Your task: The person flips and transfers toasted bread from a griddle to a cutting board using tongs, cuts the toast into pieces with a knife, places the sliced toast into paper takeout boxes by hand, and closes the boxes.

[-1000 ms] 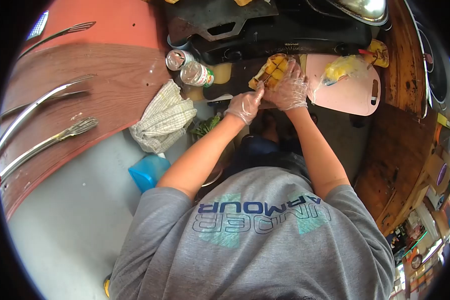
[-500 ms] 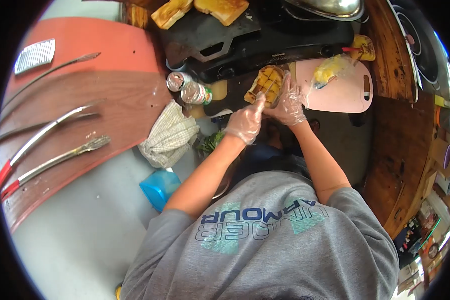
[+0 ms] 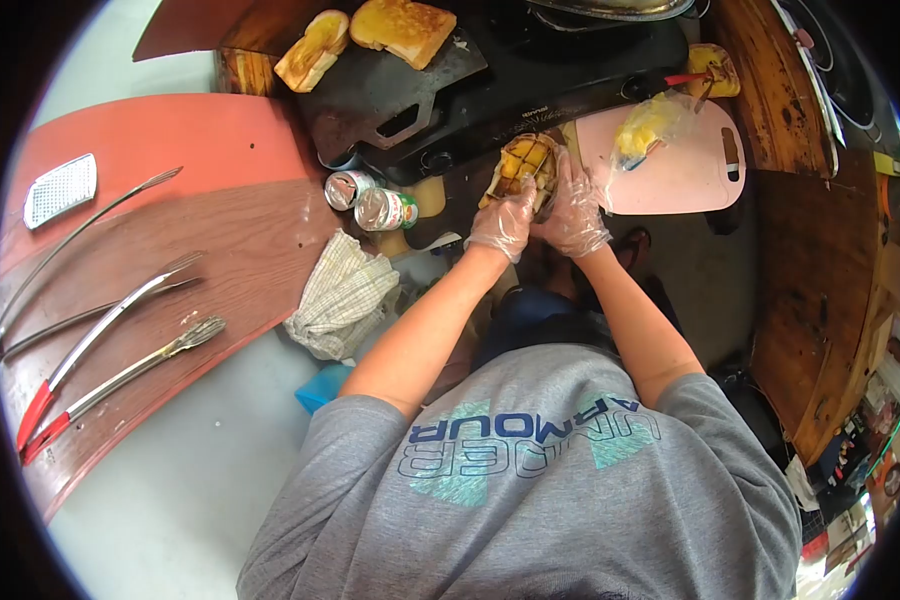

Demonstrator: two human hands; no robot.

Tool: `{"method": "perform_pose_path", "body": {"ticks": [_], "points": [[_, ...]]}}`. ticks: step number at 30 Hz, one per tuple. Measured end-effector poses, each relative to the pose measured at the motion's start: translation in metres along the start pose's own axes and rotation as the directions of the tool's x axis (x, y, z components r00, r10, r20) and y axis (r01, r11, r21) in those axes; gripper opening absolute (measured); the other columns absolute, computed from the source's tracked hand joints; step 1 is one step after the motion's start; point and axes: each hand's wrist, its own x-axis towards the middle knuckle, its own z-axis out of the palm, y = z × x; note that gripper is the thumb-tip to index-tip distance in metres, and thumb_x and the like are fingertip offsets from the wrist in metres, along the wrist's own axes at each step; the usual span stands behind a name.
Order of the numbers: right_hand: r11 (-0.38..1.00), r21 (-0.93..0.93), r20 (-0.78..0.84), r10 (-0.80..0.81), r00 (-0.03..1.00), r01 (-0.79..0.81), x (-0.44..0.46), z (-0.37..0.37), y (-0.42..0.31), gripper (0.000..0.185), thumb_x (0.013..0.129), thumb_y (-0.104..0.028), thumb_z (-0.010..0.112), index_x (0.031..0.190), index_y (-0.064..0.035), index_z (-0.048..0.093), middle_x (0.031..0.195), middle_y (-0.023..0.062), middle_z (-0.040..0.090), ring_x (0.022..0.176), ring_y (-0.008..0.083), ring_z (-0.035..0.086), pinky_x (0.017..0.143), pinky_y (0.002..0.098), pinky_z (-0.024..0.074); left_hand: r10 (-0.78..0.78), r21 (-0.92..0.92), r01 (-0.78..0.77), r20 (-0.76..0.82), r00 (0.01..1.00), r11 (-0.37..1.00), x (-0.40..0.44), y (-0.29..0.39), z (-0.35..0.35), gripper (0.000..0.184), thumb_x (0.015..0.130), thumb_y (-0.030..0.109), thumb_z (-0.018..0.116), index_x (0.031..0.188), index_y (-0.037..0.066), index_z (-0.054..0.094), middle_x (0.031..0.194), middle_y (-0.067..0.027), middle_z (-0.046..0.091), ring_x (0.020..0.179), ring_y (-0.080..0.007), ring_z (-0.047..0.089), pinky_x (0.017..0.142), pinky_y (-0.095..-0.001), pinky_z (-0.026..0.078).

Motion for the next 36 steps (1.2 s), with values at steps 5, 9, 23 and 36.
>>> {"method": "perform_pose_path", "body": {"ticks": [5, 9, 23, 36], "points": [[0.999, -0.030, 0.045, 0.047, 0.998, -0.046, 0.001, 0.009, 0.000, 0.130, 0.056, -0.049, 0.090, 0.154, 0.0087, 0.028, 0.155, 0.0288, 0.039, 0.138, 0.0462, 0.042, 0.119, 0.0582, 0.0277, -0.068, -0.041, 0.072, 0.085, 0.994, 0.997, 0.008, 0.007, -0.013, 0.049, 0.096, 0.014, 0.048, 0.144, 0.009, 0.051, 0.111, -0.0217, 0.072, 0.098, -0.0427, 0.071, 0.083, -0.0522, 0.058], [0.999, 0.002, 0.057, 0.052, 0.997, -0.052, 0.001, 0.005, 0.005, 0.125, 0.055, -0.049, 0.091, 0.151, 0.0081, 0.034, 0.152, 0.0288, 0.041, 0.138, 0.0457, 0.043, 0.118, 0.0558, 0.0300, -0.047, -0.053, 0.052, 0.098, 0.994, 0.997, 0.009, 0.008, -0.024, 0.044, 0.096, 0.013, 0.045, 0.139, 0.008, 0.051, 0.111, -0.0222, 0.073, 0.099, -0.0433, 0.071, 0.085, -0.0537, 0.057], [1.000, -0.004, 0.071, -0.011, 0.997, 0.012, 0.002, -0.003, 0.005, 0.125, 0.053, -0.045, 0.094, 0.151, 0.0072, 0.035, 0.153, 0.0296, 0.040, 0.138, 0.0453, 0.043, 0.114, 0.0555, 0.0354, -0.011, -0.043, 0.010, -0.044, 0.999, 0.999, -0.032, -0.018, 0.034, 0.057, 0.090, 0.009, 0.054, 0.146, 0.008, 0.046, 0.094, -0.0194, 0.074, 0.081, -0.0408, 0.073, 0.073, -0.0499, 0.060], [1.000, -0.019, 0.093, -0.018, 0.996, 0.020, 0.003, 0.004, 0.009, 0.121, 0.054, -0.044, 0.093, 0.149, 0.0062, 0.037, 0.149, 0.0294, 0.043, 0.135, 0.0465, 0.044, 0.113, 0.0554, 0.0370, -0.009, -0.023, 0.009, 0.004, 1.000, 1.000, -0.017, -0.012, 0.019, 0.050, 0.099, 0.015, 0.044, 0.148, 0.006, 0.042, 0.105, -0.0206, 0.074, 0.091, -0.0396, 0.074, 0.077, -0.0497, 0.060]]}}
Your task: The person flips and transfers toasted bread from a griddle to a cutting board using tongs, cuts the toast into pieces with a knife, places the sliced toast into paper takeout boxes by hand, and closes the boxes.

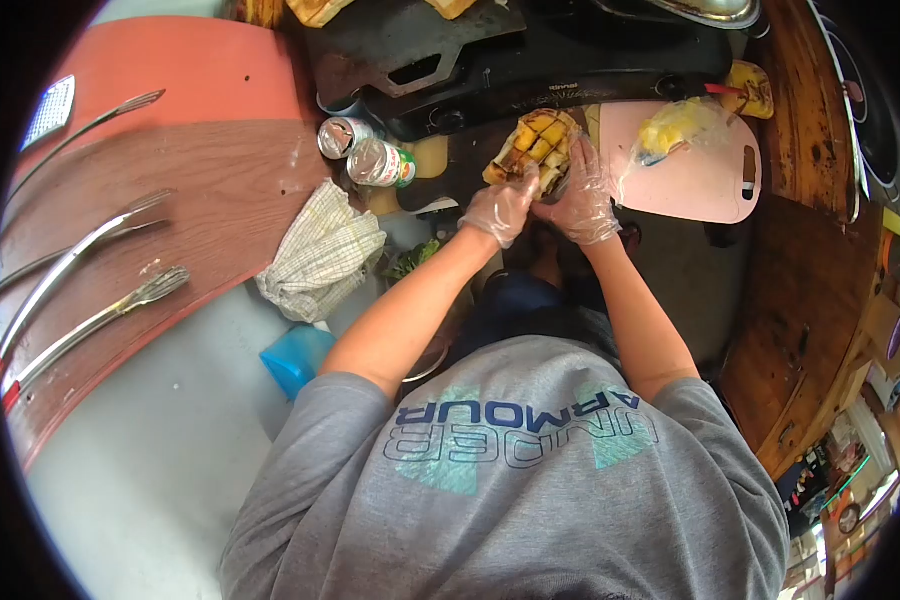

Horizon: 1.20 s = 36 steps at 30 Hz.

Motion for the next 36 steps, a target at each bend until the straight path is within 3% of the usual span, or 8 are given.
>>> {"method": "perform_pose_path", "body": {"ticks": [3, 5, 8, 12, 15, 21, 29, 36], "points": [[1.000, 0.003, 0.002, 0.025, 1.000, -0.025, -0.005, 0.002, -0.001, 0.121, 0.055, -0.045, 0.092, 0.150, 0.0057, 0.036, 0.150, 0.0293, 0.043, 0.136, 0.0466, 0.044, 0.114, 0.0547, 0.0372, -0.025, -0.034, 0.027, 0.041, 0.999, 0.999, -0.004, 0.002, 0.008, 0.050, 0.100, 0.015, 0.043, 0.148, 0.003, 0.041, 0.106, -0.0223, 0.074, 0.094, -0.0404, 0.073, 0.077, -0.0505, 0.059], [0.998, -0.056, 0.022, 0.035, 0.999, -0.034, -0.002, -0.001, -0.001, 0.122, 0.055, -0.045, 0.092, 0.150, 0.0061, 0.036, 0.150, 0.0295, 0.042, 0.136, 0.0466, 0.044, 0.114, 0.0539, 0.0377, -0.004, -0.057, 0.000, -0.056, 0.998, 0.998, -0.007, 0.001, 0.007, 0.057, 0.091, 0.008, 0.051, 0.148, 0.008, 0.043, 0.099, -0.0206, 0.074, 0.088, -0.0414, 0.073, 0.075, -0.0521, 0.058], [0.999, -0.053, -0.010, -0.004, 1.000, 0.003, -0.001, 0.000, -0.002, 0.122, 0.055, -0.044, 0.092, 0.150, 0.0068, 0.036, 0.150, 0.0297, 0.042, 0.136, 0.0464, 0.045, 0.114, 0.0537, 0.0381, -0.036, -0.083, 0.039, 0.041, 0.998, 0.996, -0.028, -0.003, 0.003, 0.056, 0.092, 0.008, 0.051, 0.148, 0.008, 0.044, 0.096, -0.0216, 0.073, 0.086, -0.0408, 0.073, 0.072, -0.0514, 0.059], [1.000, -0.002, 0.044, 0.022, 0.999, -0.022, -0.001, 0.000, 0.000, 0.125, 0.056, -0.045, 0.093, 0.152, 0.0058, 0.032, 0.154, 0.0301, 0.037, 0.141, 0.0456, 0.039, 0.118, 0.0513, 0.0341, -0.053, -0.032, 0.053, 0.000, 0.999, 0.998, -0.029, 0.000, 0.011, 0.050, 0.099, 0.016, 0.043, 0.149, 0.009, 0.040, 0.101, -0.0191, 0.074, 0.089, -0.0392, 0.073, 0.076, -0.0520, 0.058], [0.996, -0.076, 0.059, 0.050, 0.997, -0.045, 0.000, -0.002, -0.002, 0.122, 0.056, -0.042, 0.091, 0.152, 0.0059, 0.033, 0.152, 0.0293, 0.040, 0.137, 0.0460, 0.044, 0.115, 0.0535, 0.0370, -0.087, -0.079, 0.092, 0.071, 0.994, 0.993, -0.046, -0.001, 0.006, 0.051, 0.100, 0.016, 0.042, 0.150, 0.009, 0.040, 0.098, -0.0186, 0.074, 0.087, -0.0388, 0.074, 0.074, -0.0516, 0.059], [1.000, 0.030, 0.000, 0.008, 1.000, -0.008, 0.000, 0.003, 0.000, 0.125, 0.055, -0.044, 0.091, 0.153, 0.0051, 0.032, 0.155, 0.0273, 0.037, 0.141, 0.0452, 0.040, 0.117, 0.0532, 0.0341, -0.064, -0.035, 0.064, -0.007, 0.998, 0.997, -0.041, -0.004, 0.017, 0.053, 0.098, 0.014, 0.044, 0.151, 0.008, 0.039, 0.097, -0.0171, 0.075, 0.085, -0.0377, 0.074, 0.071, -0.0521, 0.059], [0.999, -0.019, 0.058, 0.049, 0.997, -0.048, -0.005, 0.000, 0.001, 0.126, 0.054, -0.041, 0.092, 0.154, 0.0044, 0.030, 0.154, 0.0281, 0.037, 0.141, 0.0454, 0.039, 0.117, 0.0535, 0.0342, -0.034, -0.022, 0.032, -0.087, 0.996, 0.999, -0.060, -0.007, 0.024, 0.061, 0.093, 0.007, 0.050, 0.153, 0.010, 0.038, 0.092, -0.0170, 0.073, 0.078, -0.0401, 0.072, 0.066, -0.0530, 0.058], [1.000, 0.001, 0.093, 0.028, 0.995, -0.029, -0.002, -0.006, 0.001, 0.129, 0.056, -0.043, 0.093, 0.155, 0.0063, 0.025, 0.155, 0.0305, 0.035, 0.143, 0.0462, 0.036, 0.118, 0.0537, 0.0330, -0.096, 0.002, 0.096, -0.024, 0.995, 0.995, -0.127, -0.006, 0.004, 0.059, 0.094, 0.008, 0.051, 0.151, 0.010, 0.039, 0.092, -0.0204, 0.073, 0.078, -0.0424, 0.071, 0.067, -0.0531, 0.058]]}}
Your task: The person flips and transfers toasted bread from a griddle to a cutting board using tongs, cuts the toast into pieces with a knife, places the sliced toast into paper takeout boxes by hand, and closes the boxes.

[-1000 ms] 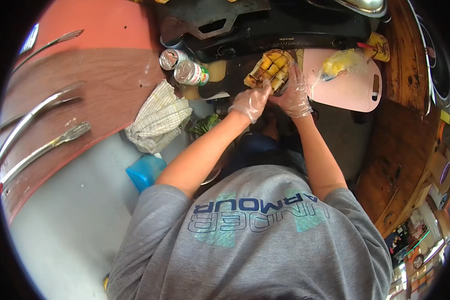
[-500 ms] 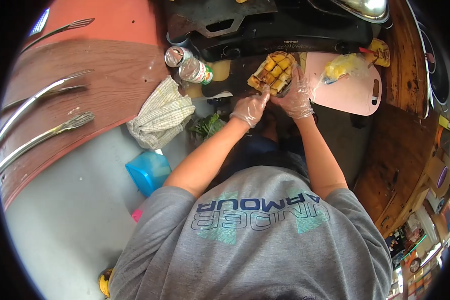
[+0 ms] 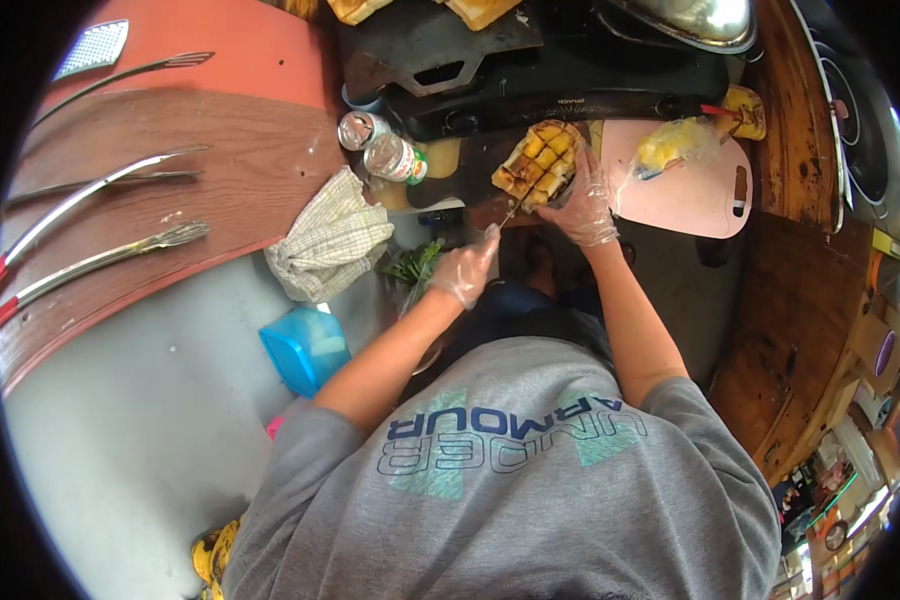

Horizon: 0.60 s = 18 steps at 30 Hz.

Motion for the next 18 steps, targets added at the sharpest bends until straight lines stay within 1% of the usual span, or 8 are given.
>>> {"method": "perform_pose_path", "body": {"ticks": [3, 5, 6, 8, 11, 13, 17, 18], "points": [[0.997, 0.039, 0.010, -0.060, 0.998, 0.060, -0.004, -0.015, -0.004, 0.130, 0.059, -0.046, 0.094, 0.155, 0.0073, 0.025, 0.157, 0.0309, 0.033, 0.145, 0.0470, 0.034, 0.121, 0.0541, 0.0269, -0.036, -0.059, 0.037, 0.018, 0.999, 0.998, -0.028, 0.000, -0.009, 0.059, 0.091, 0.005, 0.056, 0.149, 0.010, 0.045, 0.089, -0.0208, 0.072, 0.075, -0.0414, 0.071, 0.066, -0.0517, 0.057], [0.994, -0.050, -0.014, -0.096, 0.995, 0.095, -0.019, -0.033, -0.005, 0.122, 0.067, -0.042, 0.092, 0.155, 0.0096, 0.024, 0.155, 0.0338, 0.035, 0.144, 0.0475, 0.036, 0.120, 0.0535, 0.0299, -0.071, -0.262, 0.009, -0.228, 0.971, 0.965, -0.035, 0.017, -0.040, 0.060, 0.087, 0.003, 0.060, 0.146, 0.012, 0.052, 0.086, -0.0193, 0.071, 0.072, -0.0395, 0.070, 0.065, -0.0498, 0.056], [0.992, 0.052, -0.034, -0.113, 0.993, 0.115, -0.028, -0.039, -0.003, 0.114, 0.072, -0.038, 0.090, 0.153, 0.0104, 0.026, 0.152, 0.0353, 0.039, 0.142, 0.0478, 0.039, 0.118, 0.0524, 0.0331, -0.034, -0.294, -0.060, -0.304, 0.952, 0.954, -0.026, 0.029, -0.044, 0.063, 0.084, 0.001, 0.060, 0.145, 0.015, 0.056, 0.078, -0.0164, 0.068, 0.068, -0.0375, 0.068, 0.063, -0.0473, 0.056], [0.983, 0.149, -0.082, -0.095, 0.992, 0.107, -0.049, -0.068, -0.012, 0.085, 0.084, -0.024, 0.081, 0.149, 0.0099, 0.036, 0.142, 0.0370, 0.048, 0.131, 0.0493, 0.050, 0.112, 0.0498, 0.0422, 0.038, -0.163, -0.065, -0.164, 0.986, 0.985, -0.001, 0.055, -0.051, 0.062, 0.085, 0.008, 0.062, 0.146, 0.017, 0.054, 0.091, -0.0162, 0.068, 0.077, -0.0352, 0.070, 0.067, -0.0467, 0.057], [0.994, 0.105, -0.035, -0.024, 0.999, 0.027, -0.096, -0.094, 0.014, 0.061, 0.088, -0.019, 0.075, 0.139, 0.0042, 0.051, 0.132, 0.0290, 0.059, 0.123, 0.0456, 0.057, 0.106, 0.0496, 0.0466, 0.096, 0.093, -0.093, -0.028, 0.995, 0.991, 0.073, 0.092, -0.021, 0.055, 0.096, 0.018, 0.055, 0.150, 0.014, 0.048, 0.112, -0.0200, 0.063, 0.086, -0.0363, 0.070, 0.069, -0.0485, 0.059], [0.999, 0.053, -0.061, -0.004, 0.998, 0.007, -0.131, -0.110, 0.035, 0.053, 0.089, -0.018, 0.073, 0.135, 0.0012, 0.056, 0.128, 0.0258, 0.062, 0.121, 0.0441, 0.059, 0.103, 0.0494, 0.0482, 0.129, 0.191, -0.119, -0.043, 0.991, 0.974, 0.127, 0.111, -0.007, 0.048, 0.099, 0.015, 0.050, 0.146, 0.009, 0.049, 0.112, -0.0189, 0.063, 0.094, -0.0356, 0.071, 0.071, -0.0467, 0.060], [0.969, 0.016, -0.038, 0.246, 0.968, -0.246, -0.208, -0.150, 0.056, 0.037, 0.090, -0.020, 0.072, 0.123, -0.0043, 0.066, 0.114, 0.0212, 0.069, 0.108, 0.0417, 0.065, 0.095, 0.0490, 0.0526, 0.119, 0.179, -0.106, -0.062, 0.991, 0.978, 0.206, 0.147, 0.005, 0.042, 0.095, 0.011, 0.053, 0.136, 0.003, 0.055, 0.124, -0.0217, 0.061, 0.091, -0.0384, 0.071, 0.075, -0.0473, 0.060], [0.943, 0.027, -0.060, 0.334, 0.941, -0.333, -0.226, -0.162, 0.062, 0.034, 0.089, -0.021, 0.072, 0.120, -0.0055, 0.069, 0.111, 0.0204, 0.070, 0.105, 0.0411, 0.066, 0.093, 0.0491, 0.0536, 0.202, 0.214, -0.173, -0.123, 0.972, 0.961, 0.222, 0.145, 0.016, 0.041, 0.095, 0.010, 0.052, 0.136, 0.004, 0.053, 0.128, -0.0194, 0.060, 0.091, -0.0367, 0.072, 0.078, -0.0471, 0.060]]}}
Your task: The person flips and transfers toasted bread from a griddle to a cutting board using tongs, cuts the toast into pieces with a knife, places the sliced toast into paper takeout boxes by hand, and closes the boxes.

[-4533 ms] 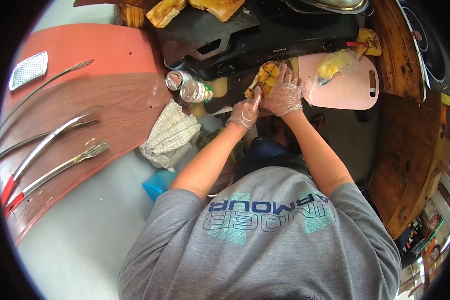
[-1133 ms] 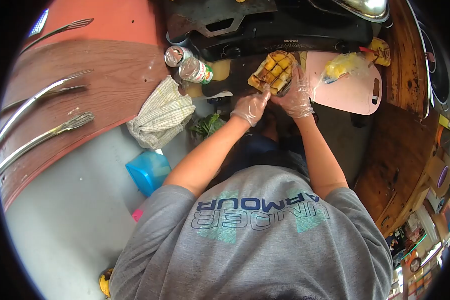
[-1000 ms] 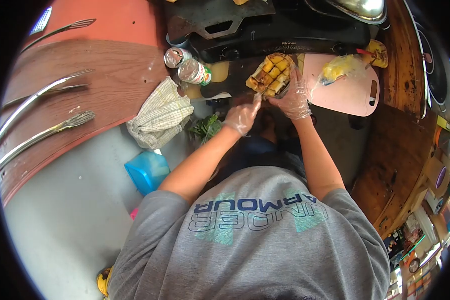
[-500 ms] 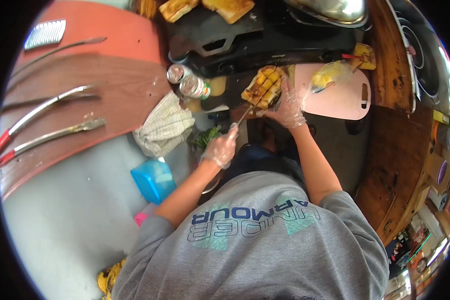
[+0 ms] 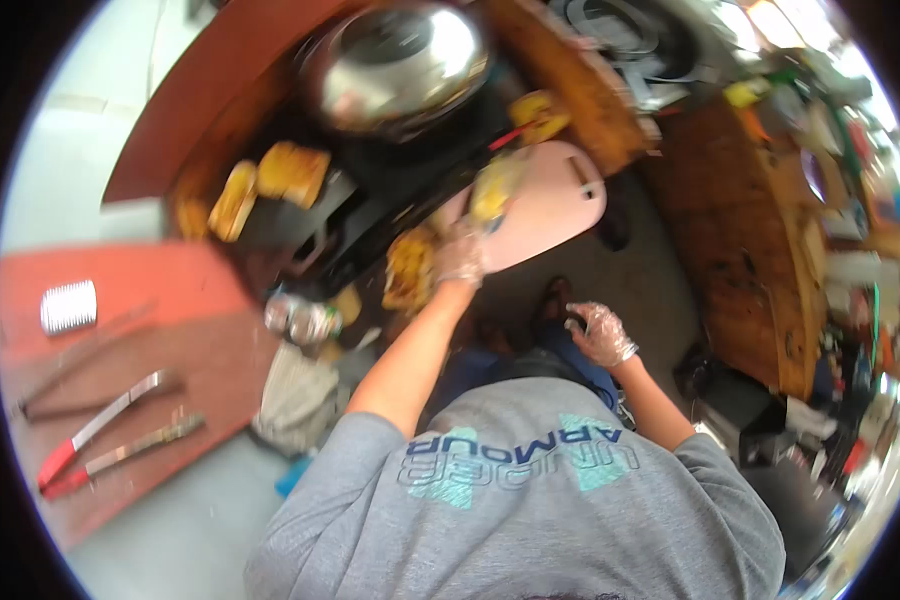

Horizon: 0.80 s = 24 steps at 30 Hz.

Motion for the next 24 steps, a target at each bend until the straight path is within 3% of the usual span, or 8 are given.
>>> {"method": "perform_pose_path", "body": {"ticks": [2, 4, 6, 11, 15, 18, 23, 24], "points": [[0.996, 0.003, -0.109, 0.090, 0.990, -0.090, -0.031, -0.025, 0.017, 0.034, 0.089, -0.022, 0.071, 0.119, -0.0063, 0.070, 0.110, 0.0202, 0.071, 0.103, 0.0404, 0.067, 0.092, 0.0484, 0.0540, -0.091, -0.038, 0.102, 0.220, 0.971, 0.994, 0.027, 0.017, -0.024, 0.050, 0.093, 0.010, 0.056, 0.143, 0.005, 0.048, 0.142, -0.0186, 0.055, 0.115, -0.0363, 0.067, 0.094, -0.0480, 0.057], [0.981, 0.003, -0.215, 0.188, 0.958, -0.192, -0.066, -0.044, 0.035, 0.035, 0.087, -0.020, 0.069, 0.119, -0.0065, 0.070, 0.110, 0.0201, 0.071, 0.104, 0.0399, 0.067, 0.092, 0.0479, 0.0541, -0.052, -0.156, 0.056, 0.032, 0.998, 0.986, 0.028, 0.021, -0.029, 0.070, 0.090, 0.026, 0.064, 0.154, 0.009, 0.040, 0.160, -0.0145, 0.039, 0.139, -0.0348, 0.050, 0.113, -0.0422, 0.047], [0.968, -0.002, -0.330, 0.235, 0.914, -0.249, -0.100, -0.067, 0.050, 0.033, 0.082, -0.017, 0.065, 0.113, -0.0073, 0.073, 0.105, 0.0184, 0.073, 0.103, 0.0369, 0.069, 0.092, 0.0463, 0.0548, 0.046, 0.127, -0.051, 0.039, 0.998, 0.991, 0.024, 0.018, -0.037, 0.076, 0.088, 0.028, 0.066, 0.157, 0.013, 0.038, 0.159, -0.0153, 0.043, 0.129, -0.0344, 0.061, 0.107, -0.0438, 0.051], [0.925, -0.003, -0.563, 0.313, 0.765, -0.380, -0.151, -0.112, 0.126, 0.019, 0.084, -0.017, 0.065, 0.096, -0.0072, 0.077, 0.092, 0.0148, 0.075, 0.087, 0.0348, 0.071, 0.082, 0.0436, 0.0576, 0.047, 0.180, -0.084, 0.198, 0.979, 0.980, 0.003, 0.116, -0.133, 0.033, 0.091, 0.028, 0.063, 0.112, 0.006, 0.073, 0.110, -0.0202, 0.074, 0.099, -0.0362, 0.073, 0.088, -0.0453, 0.058], [0.739, 0.399, -0.635, 0.650, 0.417, -0.543, -0.126, -0.239, 0.214, 0.019, 0.092, -0.023, 0.065, 0.093, -0.0074, 0.076, 0.087, 0.0168, 0.073, 0.080, 0.0350, 0.071, 0.073, 0.0397, 0.0559, 0.455, 0.037, -0.455, -0.011, 0.890, 0.890, 0.041, 0.216, -0.135, 0.035, 0.092, 0.035, 0.062, 0.109, 0.007, 0.075, 0.106, -0.0194, 0.074, 0.098, -0.0357, 0.072, 0.088, -0.0458, 0.056], [0.828, 0.463, -0.828, 0.532, 0.180, -0.318, -0.069, -0.394, 0.301, 0.020, 0.094, -0.019, 0.065, 0.101, -0.0038, 0.076, 0.086, 0.0185, 0.073, 0.076, 0.0324, 0.069, 0.073, 0.0380, 0.0549, 0.495, 0.011, -0.499, 0.120, 0.861, 0.866, 0.077, 0.310, -0.132, 0.035, 0.095, 0.035, 0.061, 0.113, 0.007, 0.073, 0.108, -0.0179, 0.074, 0.103, -0.0340, 0.071, 0.090, -0.0463, 0.055], [0.961, 0.164, -0.967, 0.200, 0.155, -0.222, 0.026, -0.621, 0.461, 0.030, 0.097, -0.027, 0.067, 0.118, -0.0062, 0.074, 0.112, 0.0170, 0.074, 0.108, 0.0339, 0.068, 0.093, 0.0466, 0.0541, 0.592, -0.128, -0.593, 0.373, 0.714, 0.795, 0.116, 0.484, -0.126, 0.038, 0.098, 0.034, 0.061, 0.123, 0.007, 0.071, 0.119, -0.0172, 0.072, 0.114, -0.0357, 0.066, 0.100, -0.0438, 0.052], [0.908, 0.181, -0.900, 0.307, 0.309, -0.377, 0.039, -0.647, 0.479, 0.029, 0.098, -0.028, 0.065, 0.116, -0.0065, 0.075, 0.113, 0.0175, 0.073, 0.108, 0.0353, 0.068, 0.093, 0.0473, 0.0535, 0.607, -0.168, -0.596, 0.401, 0.687, 0.785, 0.120, 0.504, -0.123, 0.039, 0.098, 0.034, 0.061, 0.124, 0.007, 0.070, 0.121, -0.0177, 0.071, 0.115, -0.0355, 0.066, 0.101, -0.0433, 0.051]]}}
